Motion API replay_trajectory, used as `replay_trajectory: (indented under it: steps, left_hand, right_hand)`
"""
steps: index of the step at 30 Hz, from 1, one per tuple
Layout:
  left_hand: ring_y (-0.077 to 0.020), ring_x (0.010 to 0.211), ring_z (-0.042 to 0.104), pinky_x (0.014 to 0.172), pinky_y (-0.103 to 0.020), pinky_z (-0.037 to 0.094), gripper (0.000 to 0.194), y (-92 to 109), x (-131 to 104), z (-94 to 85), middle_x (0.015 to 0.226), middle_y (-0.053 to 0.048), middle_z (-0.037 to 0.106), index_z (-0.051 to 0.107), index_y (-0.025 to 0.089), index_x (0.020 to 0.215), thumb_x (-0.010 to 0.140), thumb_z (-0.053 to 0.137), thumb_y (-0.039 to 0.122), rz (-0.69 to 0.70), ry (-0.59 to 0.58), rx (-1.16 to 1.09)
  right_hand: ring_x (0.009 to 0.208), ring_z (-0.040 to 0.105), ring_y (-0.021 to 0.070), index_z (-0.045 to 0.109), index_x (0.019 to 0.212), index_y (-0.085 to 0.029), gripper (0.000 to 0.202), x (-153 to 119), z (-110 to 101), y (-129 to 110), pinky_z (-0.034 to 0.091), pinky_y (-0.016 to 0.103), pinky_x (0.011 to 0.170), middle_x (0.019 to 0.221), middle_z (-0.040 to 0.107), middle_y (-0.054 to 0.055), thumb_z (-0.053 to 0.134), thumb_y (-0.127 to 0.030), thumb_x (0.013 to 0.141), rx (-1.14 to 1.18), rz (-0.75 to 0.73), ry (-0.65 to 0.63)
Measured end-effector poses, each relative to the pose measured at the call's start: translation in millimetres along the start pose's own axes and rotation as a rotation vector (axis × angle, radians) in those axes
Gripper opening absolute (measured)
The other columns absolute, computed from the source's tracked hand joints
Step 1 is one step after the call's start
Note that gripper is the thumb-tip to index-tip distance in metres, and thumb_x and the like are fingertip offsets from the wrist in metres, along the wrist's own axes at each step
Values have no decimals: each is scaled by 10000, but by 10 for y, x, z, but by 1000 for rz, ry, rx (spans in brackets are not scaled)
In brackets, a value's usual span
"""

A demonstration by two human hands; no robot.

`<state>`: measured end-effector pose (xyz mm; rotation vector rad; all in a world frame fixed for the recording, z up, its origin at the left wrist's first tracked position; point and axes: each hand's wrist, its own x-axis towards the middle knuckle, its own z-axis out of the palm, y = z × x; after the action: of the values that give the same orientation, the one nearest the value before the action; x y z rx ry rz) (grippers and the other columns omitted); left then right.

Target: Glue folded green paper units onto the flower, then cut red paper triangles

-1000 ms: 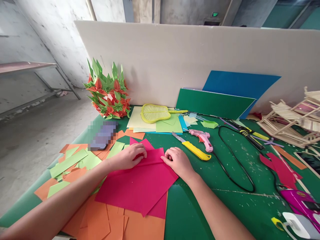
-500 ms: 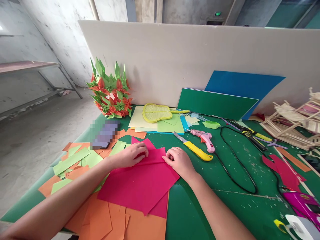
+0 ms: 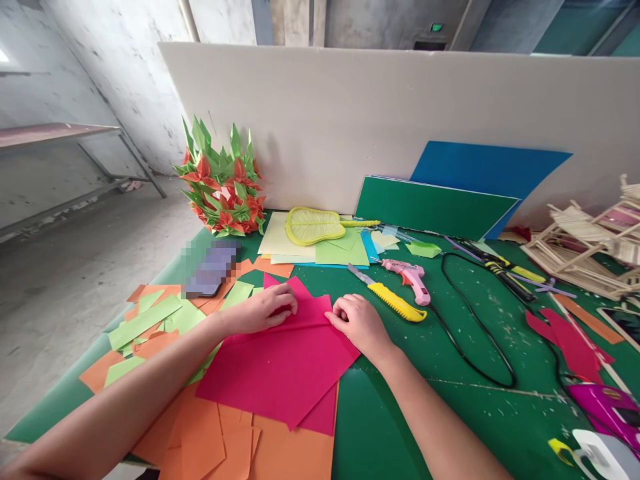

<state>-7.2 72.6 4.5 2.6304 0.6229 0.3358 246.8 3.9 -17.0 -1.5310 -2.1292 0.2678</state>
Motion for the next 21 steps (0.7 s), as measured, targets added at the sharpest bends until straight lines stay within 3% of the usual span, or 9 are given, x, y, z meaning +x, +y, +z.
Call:
replay_trajectory:
  steps: [5,9,21]
  left_hand:
    - [-170,944,523,870,-287,436,344,0,-2,-2,1044,-60,496,616,266,1160,897,446,122,34,-27,46]
    - [-169,948,523,877,-276,439,361,-16,-4,9,1035,-59,486,624,278,1181,901,451,128,32,-36,42]
    - [-173,984,527,908,-283,439,370,-36,-16,19,1066,-66,494,617,280,1202,924,418,139,49,-35,30]
  right_hand:
    - [790,547,190,594,767,-214,177,-20,-144,-14,445,322,717,779,623,38,548,-302,913,34,-192,57]
    - [886,581,190,681,902,-225,172,-43,-234,20,479,340,792,922,673,56,515,-256,935,90,-397,-59]
    - [937,613,206,699,1075,-240,289,-44,-170,-56,530,378,828,1006,687,79,430,-249,970,15,-485,-123]
